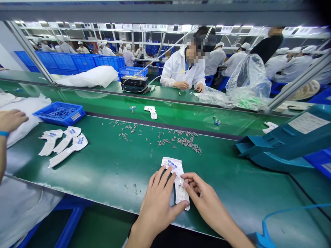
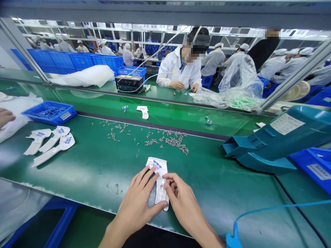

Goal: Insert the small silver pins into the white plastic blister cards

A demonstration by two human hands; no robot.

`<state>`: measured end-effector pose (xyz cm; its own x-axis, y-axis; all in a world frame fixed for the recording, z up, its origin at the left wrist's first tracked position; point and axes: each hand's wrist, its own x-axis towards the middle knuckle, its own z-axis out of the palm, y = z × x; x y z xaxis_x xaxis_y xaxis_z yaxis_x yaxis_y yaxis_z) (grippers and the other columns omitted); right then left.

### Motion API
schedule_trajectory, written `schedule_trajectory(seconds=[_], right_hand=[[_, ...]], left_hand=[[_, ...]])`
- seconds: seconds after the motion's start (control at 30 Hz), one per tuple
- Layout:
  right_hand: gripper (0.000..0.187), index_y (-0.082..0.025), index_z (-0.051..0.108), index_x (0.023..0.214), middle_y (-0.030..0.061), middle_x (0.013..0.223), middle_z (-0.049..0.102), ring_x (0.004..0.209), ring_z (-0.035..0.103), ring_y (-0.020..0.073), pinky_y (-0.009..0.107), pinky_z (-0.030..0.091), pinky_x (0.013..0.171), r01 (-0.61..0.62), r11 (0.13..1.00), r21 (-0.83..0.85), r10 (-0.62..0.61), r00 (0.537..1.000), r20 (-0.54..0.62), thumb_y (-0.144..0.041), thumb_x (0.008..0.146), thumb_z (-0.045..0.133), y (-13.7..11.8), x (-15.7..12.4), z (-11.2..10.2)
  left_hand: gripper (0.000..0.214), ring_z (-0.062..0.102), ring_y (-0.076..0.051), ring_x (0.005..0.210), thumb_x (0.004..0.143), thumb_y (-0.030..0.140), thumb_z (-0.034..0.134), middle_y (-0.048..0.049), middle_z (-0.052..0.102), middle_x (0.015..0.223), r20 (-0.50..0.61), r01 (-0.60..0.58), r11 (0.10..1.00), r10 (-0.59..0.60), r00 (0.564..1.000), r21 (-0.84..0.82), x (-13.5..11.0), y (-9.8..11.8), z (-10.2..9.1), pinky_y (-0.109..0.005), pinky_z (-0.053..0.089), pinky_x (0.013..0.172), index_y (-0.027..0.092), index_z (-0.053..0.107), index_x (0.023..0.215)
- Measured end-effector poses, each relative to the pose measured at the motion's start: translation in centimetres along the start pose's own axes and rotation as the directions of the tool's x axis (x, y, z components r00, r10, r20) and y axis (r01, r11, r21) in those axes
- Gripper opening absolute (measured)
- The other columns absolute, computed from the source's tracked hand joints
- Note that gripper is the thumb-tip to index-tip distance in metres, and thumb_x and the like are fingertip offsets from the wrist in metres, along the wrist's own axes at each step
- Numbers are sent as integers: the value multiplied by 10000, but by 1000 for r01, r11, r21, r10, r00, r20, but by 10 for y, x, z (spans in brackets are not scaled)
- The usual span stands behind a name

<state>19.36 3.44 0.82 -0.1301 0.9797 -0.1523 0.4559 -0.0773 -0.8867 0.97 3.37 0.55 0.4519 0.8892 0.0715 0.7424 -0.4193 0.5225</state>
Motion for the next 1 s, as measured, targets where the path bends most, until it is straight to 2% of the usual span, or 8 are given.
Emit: schedule_trajectory(seconds=[0.2, 0.4, 0.5, 0.63, 0.77, 0.87, 1.0], right_hand=[[326, -223, 572, 1137, 20, 849, 628, 719, 591, 173, 285, 486, 662, 5, 999, -52, -8, 998, -61, -473, 979, 436, 3, -3, 5], [303, -240, 567, 1161, 40, 953, 612, 744, 586, 173, 307, 492, 698, 62, 980, -191, -84, 990, -112, -431, 990, 406, 2, -6, 10], [303, -242, 536, 1190, 47, 997, 599, 751, 585, 173, 330, 500, 732, 28, 976, -218, -59, 988, -140, -425, 980, 415, 2, -5, 10], [321, -234, 488, 1200, 42, 988, 618, 712, 600, 168, 346, 523, 717, -41, 992, -117, 30, 995, -95, -434, 950, 462, 2, -1, 4], [451, -212, 477, 1243, 64, 1012, 659, 785, 656, 189, 356, 563, 741, -104, 990, 97, 107, 994, -24, -490, 894, 540, 0, 1, -2], [558, -183, 523, 1246, 85, 1007, 683, 819, 687, 208, 358, 581, 766, -144, 958, 248, 152, 988, -11, -517, 812, 633, -6, 2, -3], [664, -158, 598, 1242, 91, 979, 688, 804, 695, 232, 349, 586, 704, -164, 935, 314, 182, 983, -28, -506, 696, 749, -10, 4, 0]], left_hand=[[730, 240, -325, 1494, 890, 579, 606, -75, 304, 1613, -7, -1, 1000, 1, 1000, -5, 0, 0, -1, -546, 337, 1172, 187, 412, 1474], [730, 242, -317, 1493, 884, 561, 626, -69, 312, 1611, -27, -13, 1000, 14, 1000, 3, 0, -1, 1, -532, 339, 1173, 199, 404, 1477], [738, 242, -319, 1493, 882, 557, 632, -75, 310, 1612, -24, -12, 1000, 12, 1000, 7, 1, -1, 1, -532, 337, 1175, 190, 402, 1479], [728, 234, -326, 1495, 886, 559, 623, -85, 301, 1614, -19, -1, 1000, 2, 1000, 10, 1, 0, 0, -541, 328, 1176, 176, 417, 1469], [725, 238, -329, 1494, 890, 556, 621, -84, 303, 1613, -15, -2, 1000, 2, 1000, -12, -2, -1, 0, -555, 335, 1168, 191, 408, 1479], [734, 231, -324, 1498, 889, 555, 626, -77, 295, 1617, -25, -7, 999, 6, 1000, -38, -4, -2, 0, -553, 338, 1168, 213, 388, 1493], [727, 216, -310, 1505, 915, 528, 604, -58, 268, 1629, -27, -7, 999, 5, 1000, -50, -5, -4, 0, -538, 338, 1174, 237, 333, 1523]])
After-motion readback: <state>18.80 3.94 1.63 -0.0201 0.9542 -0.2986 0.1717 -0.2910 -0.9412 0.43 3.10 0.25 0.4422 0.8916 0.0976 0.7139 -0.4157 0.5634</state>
